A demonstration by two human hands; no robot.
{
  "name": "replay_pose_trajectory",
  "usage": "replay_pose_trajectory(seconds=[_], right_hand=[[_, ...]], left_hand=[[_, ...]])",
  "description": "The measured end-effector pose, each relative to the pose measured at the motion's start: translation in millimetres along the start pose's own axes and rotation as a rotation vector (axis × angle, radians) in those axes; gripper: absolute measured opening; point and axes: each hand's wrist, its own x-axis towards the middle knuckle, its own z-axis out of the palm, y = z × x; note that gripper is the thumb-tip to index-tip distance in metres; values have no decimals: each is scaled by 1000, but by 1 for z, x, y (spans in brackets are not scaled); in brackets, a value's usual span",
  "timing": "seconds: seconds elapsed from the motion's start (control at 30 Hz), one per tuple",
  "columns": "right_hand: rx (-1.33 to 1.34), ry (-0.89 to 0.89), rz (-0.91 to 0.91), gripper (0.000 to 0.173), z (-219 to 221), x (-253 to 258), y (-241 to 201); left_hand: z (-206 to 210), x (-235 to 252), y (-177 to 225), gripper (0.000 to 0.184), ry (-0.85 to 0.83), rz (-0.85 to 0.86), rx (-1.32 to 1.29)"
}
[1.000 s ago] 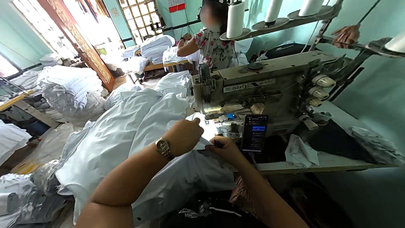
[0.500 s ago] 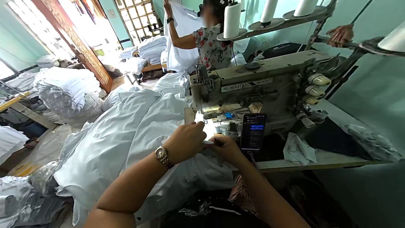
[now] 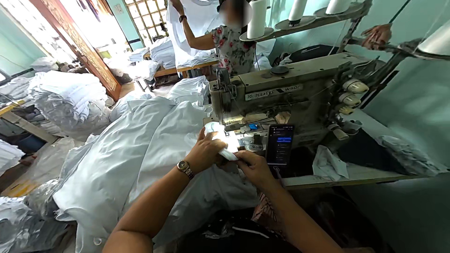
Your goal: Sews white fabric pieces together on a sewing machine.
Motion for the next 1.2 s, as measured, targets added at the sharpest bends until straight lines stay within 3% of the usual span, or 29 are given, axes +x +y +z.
replay_pose_trajectory(seconds=[0.23, 0.53, 0.7, 0.77, 0.87, 1.07, 1.2], right_hand=[[-149, 33, -49, 23, 6, 16, 8], [-306, -41, -16, 24, 9, 27, 6], [-168, 98, -190, 27, 17, -8, 8], [-117, 68, -149, 28, 30, -29, 18], [-243, -3, -149, 26, 49, -46, 36], [-316, -22, -99, 29, 52, -46, 35], [-373, -54, -5, 42, 53, -40, 31]], left_hand=[[5, 13, -15, 21, 37, 8, 103], [6, 27, -25, 25, 31, -69, 155], [11, 25, -24, 29, 9, -81, 142], [13, 25, -25, 30, 15, -95, 101], [16, 26, -28, 29, 33, -80, 104], [16, 29, -27, 24, 61, -62, 36], [13, 39, -27, 22, 92, -108, -31]])
